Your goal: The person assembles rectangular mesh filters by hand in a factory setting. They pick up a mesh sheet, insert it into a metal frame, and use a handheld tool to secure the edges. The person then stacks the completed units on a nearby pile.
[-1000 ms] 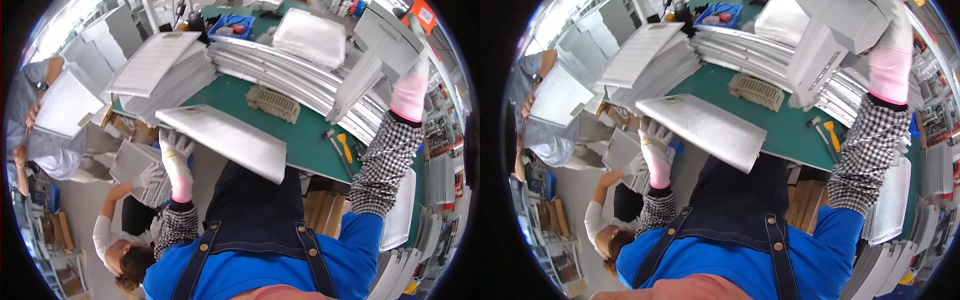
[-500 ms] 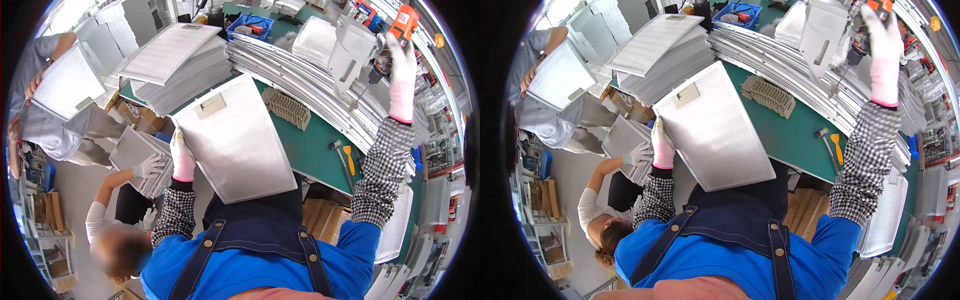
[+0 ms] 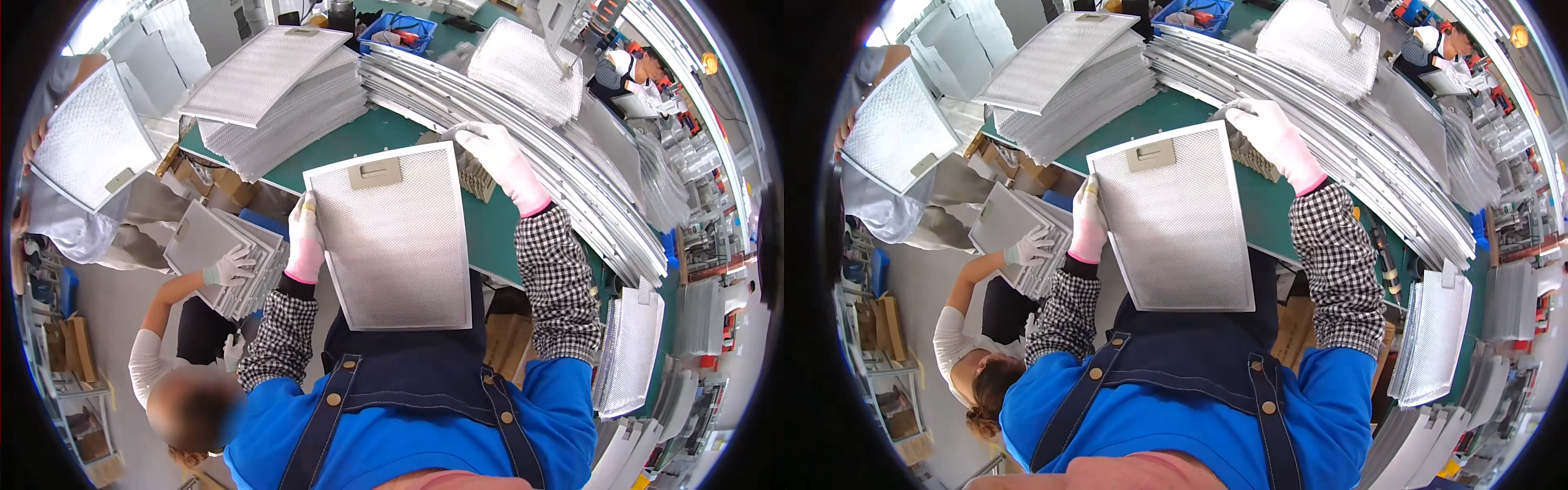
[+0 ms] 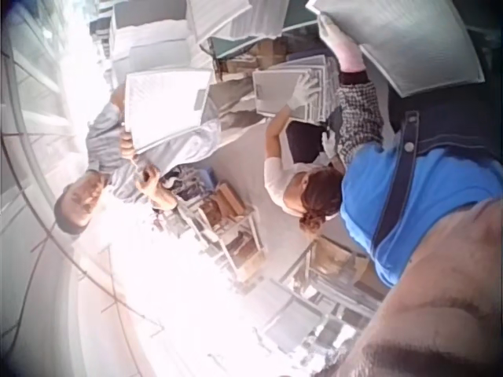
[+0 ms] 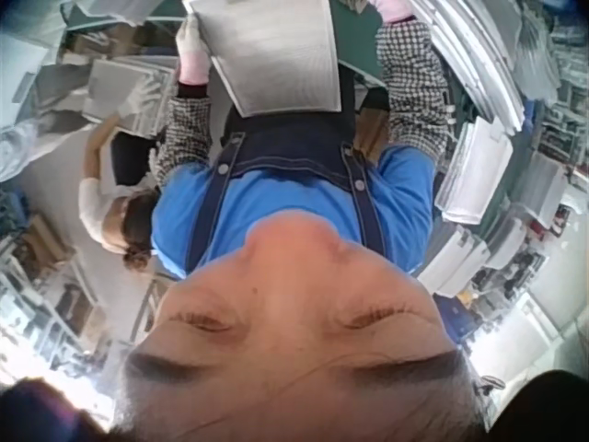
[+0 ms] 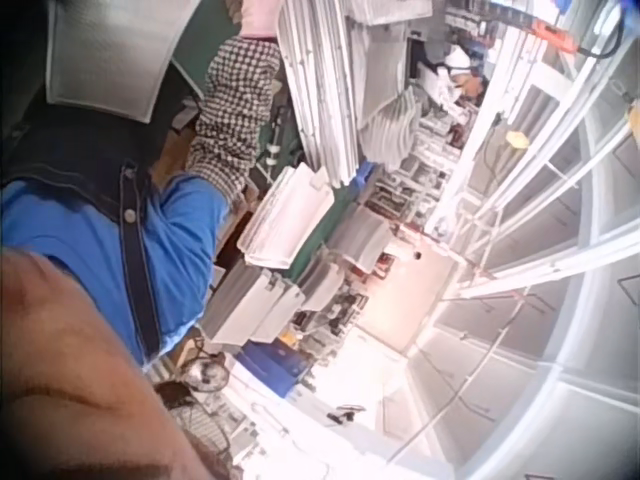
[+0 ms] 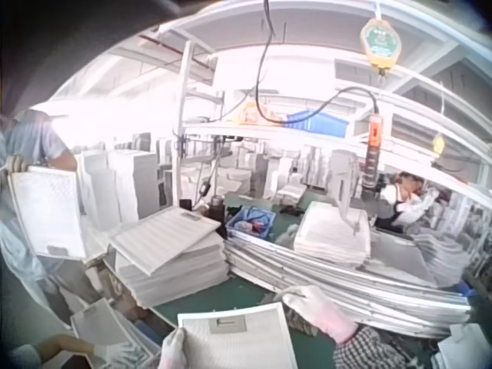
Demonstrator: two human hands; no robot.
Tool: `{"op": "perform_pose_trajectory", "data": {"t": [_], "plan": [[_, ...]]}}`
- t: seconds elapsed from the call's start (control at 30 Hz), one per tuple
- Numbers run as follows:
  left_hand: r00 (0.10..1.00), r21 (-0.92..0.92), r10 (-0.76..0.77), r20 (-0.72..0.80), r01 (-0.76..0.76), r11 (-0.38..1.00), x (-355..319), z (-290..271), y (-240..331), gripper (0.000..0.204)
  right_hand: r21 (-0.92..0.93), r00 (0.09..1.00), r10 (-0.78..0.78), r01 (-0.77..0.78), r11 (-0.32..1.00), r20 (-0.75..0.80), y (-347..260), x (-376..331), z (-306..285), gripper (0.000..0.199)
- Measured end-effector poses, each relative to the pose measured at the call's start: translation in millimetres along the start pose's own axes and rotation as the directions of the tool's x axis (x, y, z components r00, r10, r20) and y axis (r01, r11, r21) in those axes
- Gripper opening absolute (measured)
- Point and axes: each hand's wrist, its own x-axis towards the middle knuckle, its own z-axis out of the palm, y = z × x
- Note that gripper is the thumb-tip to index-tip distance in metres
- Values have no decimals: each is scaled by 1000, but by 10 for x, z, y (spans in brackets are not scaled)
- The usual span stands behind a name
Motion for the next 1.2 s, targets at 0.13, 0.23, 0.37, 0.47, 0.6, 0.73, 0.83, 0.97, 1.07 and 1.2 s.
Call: {"op": "perform_pose_trajectory", "data": {"t": [0.13, 0.23, 0.37, 0.47, 0.6, 0.73, 0.83, 0.97, 1.07, 1.2], "plan": [[999, -14, -34, 15, 34, 999, 46, -90, -57, 43, -172, 998, -29, 37, 984, 49, -71, 37, 63, 27], [998, 74, 25, 59, -30, 997, 93, -73, -83, 44, -301, 973, -229, 220, 928, 5, 197, 18, -78, 26], [993, 202, 48, 109, -69, 977, 35, 130, 395, 41, -151, 999, -36, 38, 988, 14, 402, -64, -205, 28], [983, 288, 52, 177, -102, 952, 11, 250, 756, 39, -167, 998, 57, -62, 984, -34, 409, -79, -241, 30], [964, 513, 121, 238, -231, 827, 99, 269, 768, 31, -265, 993, -45, 15, 964, -108, 491, -149, -238, 36], [958, 497, 110, 266, -234, 836, 344, 77, 553, 32, -313, 986, -111, 68, 947, -122, 708, 1, -172, 40], [975, 419, 29, 221, -122, 900, 387, -27, 483, 38, -301, 957, -217, 153, 941, -192, 822, 84, 27, 36], [980, 321, -53, 190, -11, 947, 568, -545, 241, 39, -18, 989, -88, 86, 996, -123, 973, 108, 295, 34], [983, 333, -96, 159, 38, 942, 550, -331, 248, 38, -50, 980, -99, 92, 995, -170, 1061, 32, 260, 30], [921, 771, 76, 381, -362, 523, 576, -68, 507, 32, 186, 982, -82, 114, 976, -172, 997, -41, 185, 18]]}}
